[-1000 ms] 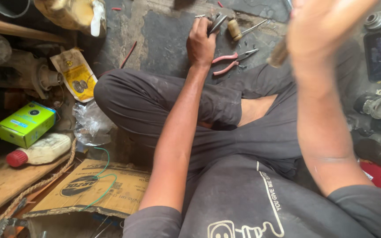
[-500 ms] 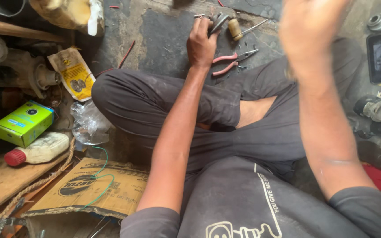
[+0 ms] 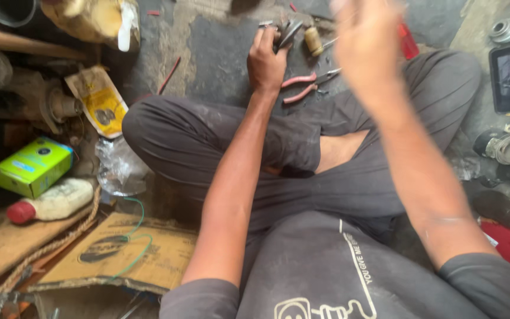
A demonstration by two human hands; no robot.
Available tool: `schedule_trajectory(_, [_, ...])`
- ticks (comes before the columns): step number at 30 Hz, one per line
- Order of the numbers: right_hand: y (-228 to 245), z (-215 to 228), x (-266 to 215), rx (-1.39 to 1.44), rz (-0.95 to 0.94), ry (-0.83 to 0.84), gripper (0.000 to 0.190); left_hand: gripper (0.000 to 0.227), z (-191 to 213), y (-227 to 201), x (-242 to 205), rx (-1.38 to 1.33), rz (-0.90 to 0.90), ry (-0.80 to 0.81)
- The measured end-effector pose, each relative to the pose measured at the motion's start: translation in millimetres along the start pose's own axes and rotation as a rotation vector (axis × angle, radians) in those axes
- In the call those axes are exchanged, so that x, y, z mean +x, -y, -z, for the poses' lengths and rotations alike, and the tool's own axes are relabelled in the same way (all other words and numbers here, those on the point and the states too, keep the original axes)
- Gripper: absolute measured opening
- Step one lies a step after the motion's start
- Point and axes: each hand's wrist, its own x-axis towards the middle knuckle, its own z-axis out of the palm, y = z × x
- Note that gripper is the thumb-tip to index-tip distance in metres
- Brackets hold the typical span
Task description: The person sits on the floor and uses a screwdriver and hammer to disassemble and reassemble a small motor component. They remove a cover, adjust internal parts, and reattach the cover.
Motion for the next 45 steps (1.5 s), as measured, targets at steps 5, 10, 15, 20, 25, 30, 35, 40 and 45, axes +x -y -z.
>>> schedule_trajectory(5, [3, 36, -7, 0.373, -0.41, -0.138, 0.016, 0.032, -2, 5, -9, -0.004, 0.093, 0.01])
schedule_trajectory(10, [0, -52, -47, 0.18, -0.122, 0.063, 0.029, 0.032, 5, 3, -9, -0.02, 0.086, 0.009])
schedule_trajectory(15, [2, -52, -57, 0.127, -0.142, 0.137, 0.033, 0.034, 7, 5, -6, -0.009, 0.051, 0.002])
schedule_trajectory(20, [0, 20, -7, 0.193, -0.095, -0.029, 0.022, 0.033, 7, -2, -5, 0.01, 0.104, 0.032])
schedule_trajectory(25, [14, 31, -10, 0.762, -0.507, 0.178, 0.034, 0.041, 12, -2, -11, 0.012, 0.0, 0.012])
schedule_trajectory(30, [22, -41, -48, 0.495, -0.274, 0.031, 0.034, 0.044, 5, 7, -12, -0.073, -0.001, 0.101])
schedule_trajectory(35, [6, -83, -88, 0.397, -0.49, 0.148, 0.033, 0.039, -1, 16, -12, -0.041, 0.006, 0.123])
schedule_trajectory(40, [7, -70, -74, 0.355, -0.493, 0.135, 0.033, 0.032, -4, 8, -7, -0.027, 0.033, 0.063])
schedule_trajectory(45, [21, 12, -34, 0.298, -0.217, -0.012, 0.033, 0.034, -2, 10, -8, -0.045, 0.096, 0.068])
